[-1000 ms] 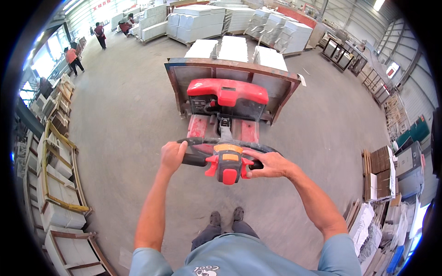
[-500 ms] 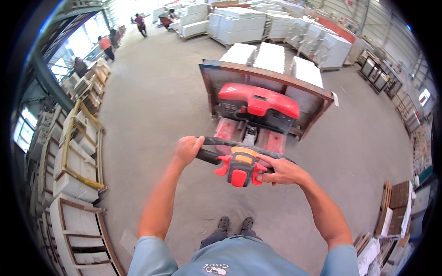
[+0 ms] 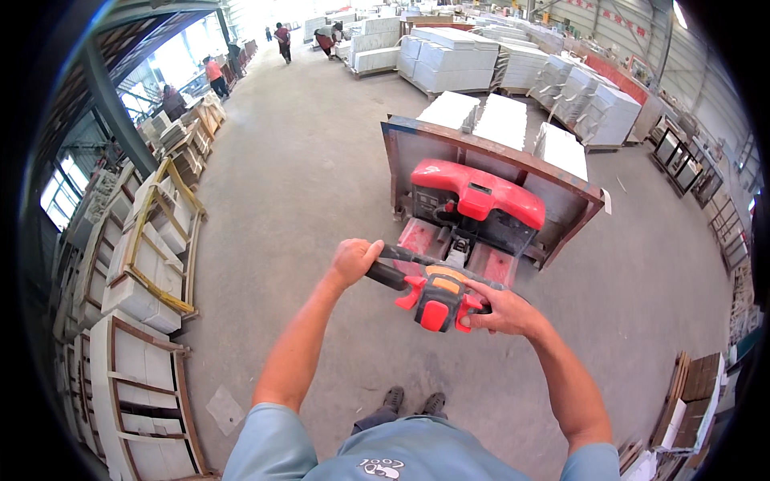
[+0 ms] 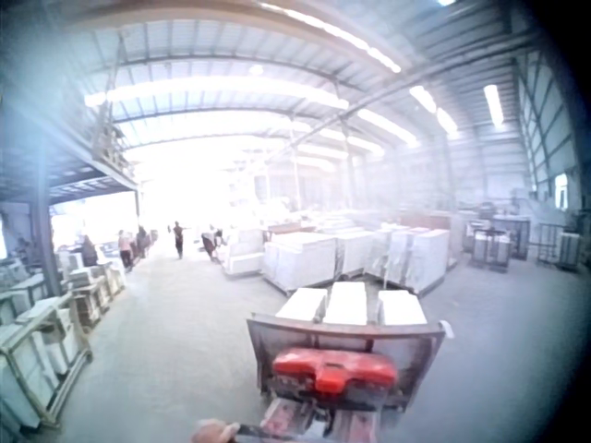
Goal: The person operates a red manual pallet jack, pulling the handle to move through a warehouse. They navigate around stacks of materials and other workers, lifting and transporting a large wooden frame loaded with white panels across the floor.
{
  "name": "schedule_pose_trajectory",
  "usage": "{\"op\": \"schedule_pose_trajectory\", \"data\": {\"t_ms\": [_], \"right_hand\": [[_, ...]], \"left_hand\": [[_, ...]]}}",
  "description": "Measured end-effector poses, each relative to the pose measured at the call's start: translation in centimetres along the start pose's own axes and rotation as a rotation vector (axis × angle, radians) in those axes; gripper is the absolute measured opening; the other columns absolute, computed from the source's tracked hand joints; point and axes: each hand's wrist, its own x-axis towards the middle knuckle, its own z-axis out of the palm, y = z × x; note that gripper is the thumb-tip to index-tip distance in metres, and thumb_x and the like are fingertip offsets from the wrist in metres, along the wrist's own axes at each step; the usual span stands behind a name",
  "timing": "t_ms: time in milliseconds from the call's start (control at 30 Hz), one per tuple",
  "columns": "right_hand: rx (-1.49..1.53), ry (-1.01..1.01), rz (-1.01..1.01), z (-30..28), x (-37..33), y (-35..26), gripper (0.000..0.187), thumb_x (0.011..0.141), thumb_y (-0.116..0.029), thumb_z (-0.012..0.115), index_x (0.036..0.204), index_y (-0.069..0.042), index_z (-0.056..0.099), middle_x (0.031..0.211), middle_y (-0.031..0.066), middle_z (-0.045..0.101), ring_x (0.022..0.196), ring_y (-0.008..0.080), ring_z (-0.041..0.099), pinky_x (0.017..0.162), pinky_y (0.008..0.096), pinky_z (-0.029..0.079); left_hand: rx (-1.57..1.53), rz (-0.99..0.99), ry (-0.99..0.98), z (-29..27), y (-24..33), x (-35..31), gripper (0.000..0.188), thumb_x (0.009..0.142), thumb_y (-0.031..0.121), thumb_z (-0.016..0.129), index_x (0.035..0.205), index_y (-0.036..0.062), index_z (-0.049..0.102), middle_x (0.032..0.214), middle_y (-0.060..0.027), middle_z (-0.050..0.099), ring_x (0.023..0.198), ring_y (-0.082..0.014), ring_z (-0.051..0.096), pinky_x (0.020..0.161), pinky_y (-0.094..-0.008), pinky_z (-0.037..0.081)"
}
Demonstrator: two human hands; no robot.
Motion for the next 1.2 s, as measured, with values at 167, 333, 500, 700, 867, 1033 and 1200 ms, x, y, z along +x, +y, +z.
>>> {"op": "schedule_pose_trajectory", "data": {"t_ms": [167, 333, 500, 700, 867, 1033, 1200], "right_hand": [[-0.064, 0.038, -0.071, -1.1, 1.3, 1.6, 0.088, 0.077, -0.047, 0.075, 0.150, -0.012, 0.039, 0.099, 0.0146, 0.071, 0.071, 0.0278, 0.067, 0.070, 0.0403, 0.052], [-0.273, 0.215, -0.158, -1.9, 1.7, 4.8, 0.087, 0.074, -0.056, 0.073, 0.144, -0.012, 0.045, 0.084, 0.0209, 0.067, 0.075, 0.0385, 0.065, 0.070, 0.0455, 0.048], [-0.288, 0.205, -0.150, -3.5, 1.6, 6.3, 0.090, 0.073, -0.058, 0.073, 0.144, -0.012, 0.045, 0.076, 0.0206, 0.064, 0.073, 0.0380, 0.064, 0.069, 0.0463, 0.049], [-0.227, 0.250, -0.084, -4.0, 1.2, 7.3, 0.089, 0.073, -0.055, 0.075, 0.142, -0.007, 0.048, 0.066, 0.0160, 0.058, 0.066, 0.0328, 0.060, 0.062, 0.0430, 0.045], [-0.299, 0.210, -0.128, -5.2, 1.4, 8.0, 0.093, 0.072, -0.057, 0.076, 0.143, -0.006, 0.046, 0.063, 0.0150, 0.058, 0.062, 0.0322, 0.061, 0.059, 0.0433, 0.045], [-0.232, 0.158, -0.079, -5.7, 1.2, 7.6, 0.087, 0.072, -0.059, 0.071, 0.139, -0.007, 0.050, 0.067, 0.0157, 0.063, 0.066, 0.0347, 0.065, 0.064, 0.0459, 0.051], [-0.268, 0.215, -0.129, -5.1, 1.3, 7.7, 0.089, 0.073, -0.061, 0.072, 0.141, -0.008, 0.049, 0.068, 0.0140, 0.064, 0.066, 0.0334, 0.065, 0.063, 0.0449, 0.051]], "left_hand": [[-0.006, -0.048, 0.011, 1.0, -1.0, 1.3, 0.048, 0.098, 0.034, 0.052, 0.067, -0.0002, 0.066, 0.065, -0.0179, 0.063, 0.060, -0.0293, 0.061, 0.063, -0.0403, 0.047], [-0.046, 0.031, 0.049, 2.3, 0.2, 3.4, 0.048, 0.098, 0.032, 0.053, 0.066, -0.0007, 0.066, 0.064, -0.0190, 0.063, 0.060, -0.0331, 0.062, 0.060, -0.0429, 0.046], [-0.074, 0.003, 0.041, 3.6, 2.0, 4.2, 0.048, 0.100, 0.029, 0.050, 0.065, -0.0012, 0.063, 0.062, -0.0149, 0.059, 0.058, -0.0296, 0.058, 0.061, -0.0408, 0.044], [-0.065, 0.062, 0.042, 4.9, 2.3, 4.8, 0.047, 0.101, 0.026, 0.048, 0.064, -0.0005, 0.062, 0.065, -0.0137, 0.060, 0.062, -0.0264, 0.057, 0.062, -0.0383, 0.044], [-0.071, 0.046, -0.006, 5.6, 3.0, 5.7, 0.048, 0.101, 0.025, 0.042, 0.065, -0.0029, 0.055, 0.064, -0.0144, 0.058, 0.062, -0.0277, 0.055, 0.080, -0.0382, 0.048], [-0.035, -0.010, -0.029, 5.5, 3.6, 5.6, 0.048, 0.101, 0.027, 0.043, 0.065, -0.0024, 0.056, 0.063, -0.0141, 0.057, 0.062, -0.0272, 0.055, 0.076, -0.0386, 0.048], [0.090, -0.096, -0.159, 4.1, 4.3, 6.4, 0.050, 0.099, 0.033, 0.051, 0.066, -0.0018, 0.066, 0.068, -0.0164, 0.063, 0.064, -0.0295, 0.062, 0.065, -0.0409, 0.047]]}}
